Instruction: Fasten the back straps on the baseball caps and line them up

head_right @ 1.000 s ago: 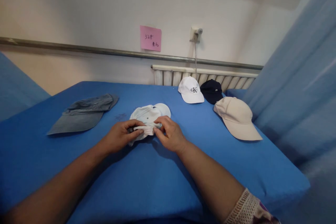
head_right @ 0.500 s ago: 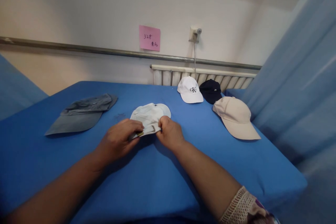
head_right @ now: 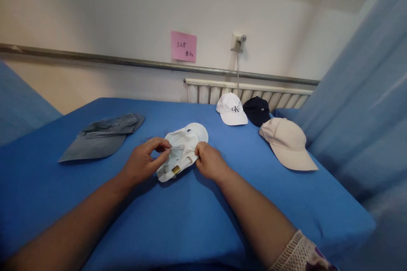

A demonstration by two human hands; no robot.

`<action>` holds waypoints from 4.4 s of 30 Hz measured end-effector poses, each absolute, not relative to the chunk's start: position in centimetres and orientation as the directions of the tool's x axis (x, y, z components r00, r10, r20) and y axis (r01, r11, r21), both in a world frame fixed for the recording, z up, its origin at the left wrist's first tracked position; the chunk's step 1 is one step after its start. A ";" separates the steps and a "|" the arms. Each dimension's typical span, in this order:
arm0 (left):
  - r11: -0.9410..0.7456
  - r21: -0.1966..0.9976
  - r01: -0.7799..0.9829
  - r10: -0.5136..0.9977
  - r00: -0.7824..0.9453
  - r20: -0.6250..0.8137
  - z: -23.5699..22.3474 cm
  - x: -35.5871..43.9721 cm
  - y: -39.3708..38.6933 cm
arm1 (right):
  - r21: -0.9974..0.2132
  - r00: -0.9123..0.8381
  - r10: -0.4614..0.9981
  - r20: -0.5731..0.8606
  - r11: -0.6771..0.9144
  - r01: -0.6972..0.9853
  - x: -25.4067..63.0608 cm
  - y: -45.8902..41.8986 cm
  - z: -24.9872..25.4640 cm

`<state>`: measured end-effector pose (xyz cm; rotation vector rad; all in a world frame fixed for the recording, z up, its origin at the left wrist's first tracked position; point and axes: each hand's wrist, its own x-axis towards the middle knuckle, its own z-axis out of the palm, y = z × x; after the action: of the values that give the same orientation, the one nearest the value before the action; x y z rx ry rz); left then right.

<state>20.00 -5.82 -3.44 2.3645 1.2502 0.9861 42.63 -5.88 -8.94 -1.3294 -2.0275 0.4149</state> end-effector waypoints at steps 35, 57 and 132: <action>-0.424 0.487 0.764 0.863 0.178 0.473 -4.5 19.8 -4.6 | -0.662 -0.217 0.872 0.440 0.478 0.578 41.5 -6.6 -8.9; -0.469 0.767 0.437 0.870 0.378 0.316 -6.7 22.5 -5.6 | -0.924 -0.198 0.923 0.330 0.359 0.135 40.9 -5.8 -10.6; -0.247 0.952 0.183 0.969 0.025 0.247 -4.1 19.0 -3.6 | -0.642 0.008 0.796 0.606 0.482 0.596 42.6 -6.8 -7.6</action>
<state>18.98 -3.59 -4.06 1.5365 1.2152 1.2977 42.63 -6.75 -7.61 -1.2045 -1.6825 0.2384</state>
